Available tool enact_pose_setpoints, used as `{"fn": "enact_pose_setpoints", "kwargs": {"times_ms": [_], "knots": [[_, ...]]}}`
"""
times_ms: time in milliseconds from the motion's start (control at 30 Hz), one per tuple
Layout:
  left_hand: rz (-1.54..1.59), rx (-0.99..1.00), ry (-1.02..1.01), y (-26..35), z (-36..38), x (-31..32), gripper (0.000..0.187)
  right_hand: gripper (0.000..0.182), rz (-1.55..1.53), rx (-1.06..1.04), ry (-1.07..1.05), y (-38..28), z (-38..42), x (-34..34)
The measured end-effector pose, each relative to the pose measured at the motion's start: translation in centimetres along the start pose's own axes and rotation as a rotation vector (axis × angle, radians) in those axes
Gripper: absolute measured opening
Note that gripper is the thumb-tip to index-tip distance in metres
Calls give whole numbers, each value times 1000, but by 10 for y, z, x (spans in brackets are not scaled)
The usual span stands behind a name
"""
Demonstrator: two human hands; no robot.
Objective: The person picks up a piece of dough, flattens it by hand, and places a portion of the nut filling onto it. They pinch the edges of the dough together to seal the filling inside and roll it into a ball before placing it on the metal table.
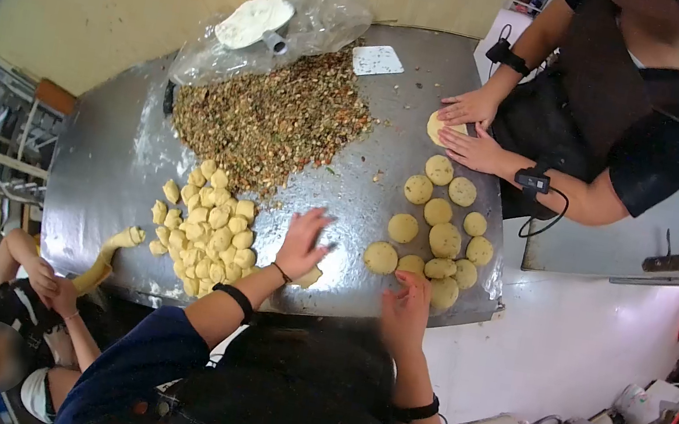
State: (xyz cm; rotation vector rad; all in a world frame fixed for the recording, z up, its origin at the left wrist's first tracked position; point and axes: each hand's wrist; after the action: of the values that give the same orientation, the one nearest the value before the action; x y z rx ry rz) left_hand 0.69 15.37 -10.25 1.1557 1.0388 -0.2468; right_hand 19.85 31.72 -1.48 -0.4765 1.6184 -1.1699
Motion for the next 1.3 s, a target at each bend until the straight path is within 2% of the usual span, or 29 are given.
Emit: {"fn": "enact_pose_setpoints", "kwargs": {"times_ms": [33,67,167,300,433,500,533,567,633,767,800,967,1067,1300], "knots": [[158,-48,127,-1,0,-2,47,37,-12,8,11,1,2,-5],[96,-58,167,-3,0,-1,43,36,-21,22,4,3,5,-10],[-212,-150,83,3,-4,11,36,36,-31,76,-20,8,7,-22],[-348,-129,39,3,-9,12,36,37,-17,111,-44,16,11,-31],[-258,-103,74,0,-11,8,34,37,-7,36,-48,20,9,-35],[-27,-115,180,-6,-10,3,34,36,-7,11,-54,19,8,-41],[-33,-118,251,-7,-2,-1,35,36,-2,4,-63,18,6,-43],[-35,-114,243,-7,3,4,35,36,-6,11,-58,17,3,-46],[-202,-305,157,1,28,16,39,36,-10,-12,-44,15,5,-50],[-439,-266,-15,15,27,17,48,36,2,-10,-54,20,8,-51],[-494,-308,-108,16,26,16,53,36,14,-20,-52,22,6,-50],[-461,-349,-142,17,25,18,57,37,30,-91,-52,20,-11,-49],[-405,-265,-121,25,19,14,59,36,19,-90,-67,16,-20,-49],[-286,-228,-132,23,7,20,58,35,56,-100,-144,24,-14,-44]]}}
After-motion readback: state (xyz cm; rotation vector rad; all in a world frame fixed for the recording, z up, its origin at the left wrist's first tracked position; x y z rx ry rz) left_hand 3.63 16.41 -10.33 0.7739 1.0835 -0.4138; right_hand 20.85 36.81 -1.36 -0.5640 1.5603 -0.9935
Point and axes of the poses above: each hand's wrist, its own z-axis away from the middle knuckle, its own x-axis out of the palm, y = z × x, and after that the axes turned 13 degrees about -y, right-handed
